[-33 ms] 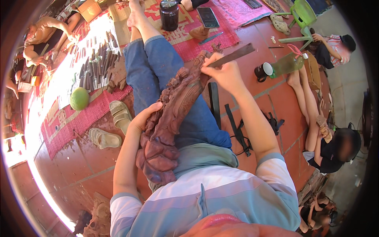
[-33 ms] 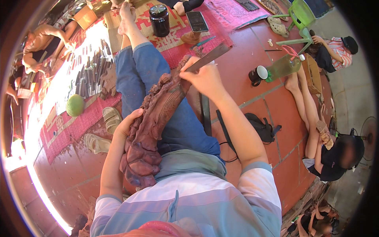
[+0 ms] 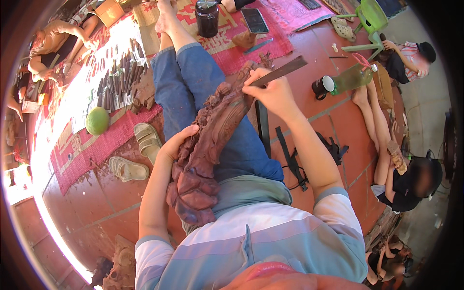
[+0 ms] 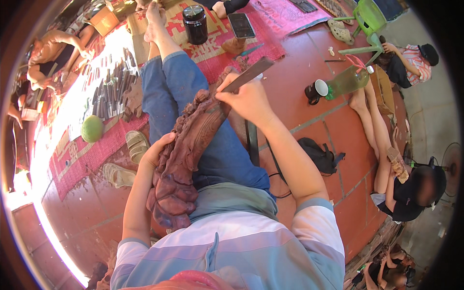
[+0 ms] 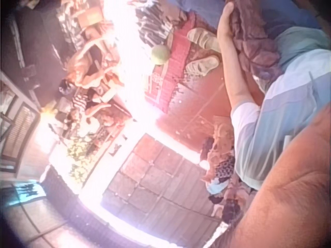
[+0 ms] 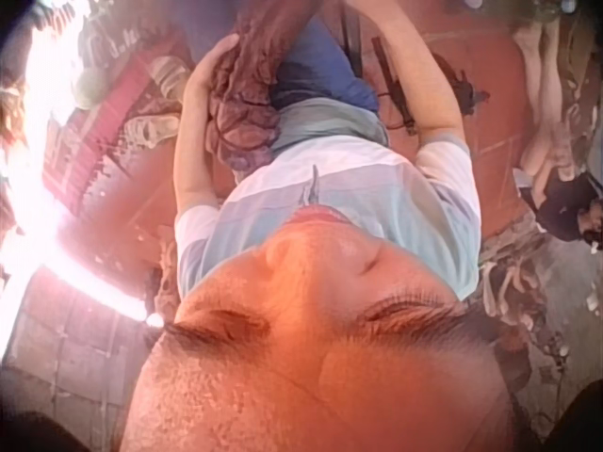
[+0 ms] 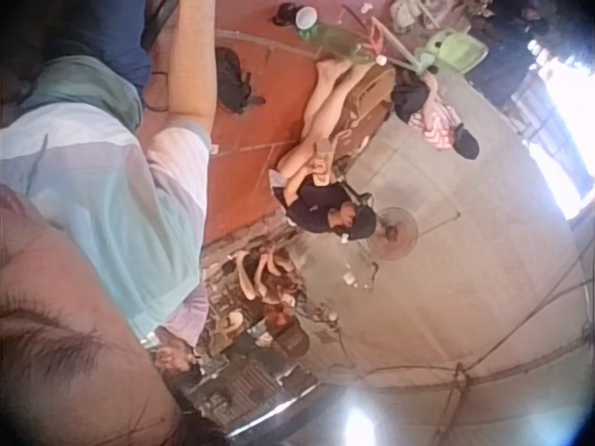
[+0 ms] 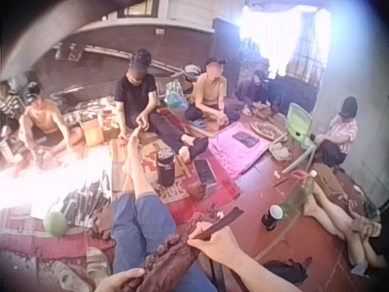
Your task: The person carves a piece of wood using a chisel while sitting on the floor. They hold the wood with one hand and use the chisel with the other to shape and refine the surface. The person occasionally pauses to inspect the work.
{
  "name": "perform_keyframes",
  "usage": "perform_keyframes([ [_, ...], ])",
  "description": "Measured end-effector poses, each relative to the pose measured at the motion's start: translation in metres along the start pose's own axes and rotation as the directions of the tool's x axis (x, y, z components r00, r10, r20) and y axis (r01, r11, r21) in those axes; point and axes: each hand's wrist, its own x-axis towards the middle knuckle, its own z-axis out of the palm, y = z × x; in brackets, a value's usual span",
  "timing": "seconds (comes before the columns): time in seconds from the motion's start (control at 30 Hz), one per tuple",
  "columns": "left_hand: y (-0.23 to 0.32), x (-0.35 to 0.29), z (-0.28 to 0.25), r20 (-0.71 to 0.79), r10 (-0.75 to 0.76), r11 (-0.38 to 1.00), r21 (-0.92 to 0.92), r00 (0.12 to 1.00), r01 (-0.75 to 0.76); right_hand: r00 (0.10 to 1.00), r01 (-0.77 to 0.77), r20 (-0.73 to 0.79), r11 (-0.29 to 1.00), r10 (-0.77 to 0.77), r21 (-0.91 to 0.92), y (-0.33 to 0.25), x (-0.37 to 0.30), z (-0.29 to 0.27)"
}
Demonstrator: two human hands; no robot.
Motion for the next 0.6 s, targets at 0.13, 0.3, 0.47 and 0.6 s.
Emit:
perform_keyframes([
  [0.13,0.004,0.005,-0.007,0.028,-0.014,1.000,0.023,1.000,0.014,0.998,-0.032,0.049,0.998,0.035,-0.060,-0.015,0.008,-0.004],
  [0.3,0.005,0.008,-0.004,-0.037,0.003,1.000,0.028,0.999,-0.002,0.995,-0.099,0.006,0.979,0.099,0.177,0.010,0.021,-0.017],
  [0.47,0.000,0.009,-0.009,0.000,0.009,1.000,-0.002,1.000,-0.009,0.986,0.169,0.029,0.983,-0.167,-0.071,-0.006,0.004,0.001],
  [0.6,0.004,0.010,-0.008,0.020,0.020,0.999,0.026,1.000,-0.021,0.996,-0.046,0.077,0.999,0.046,0.009,0.001,0.014,-0.009],
])
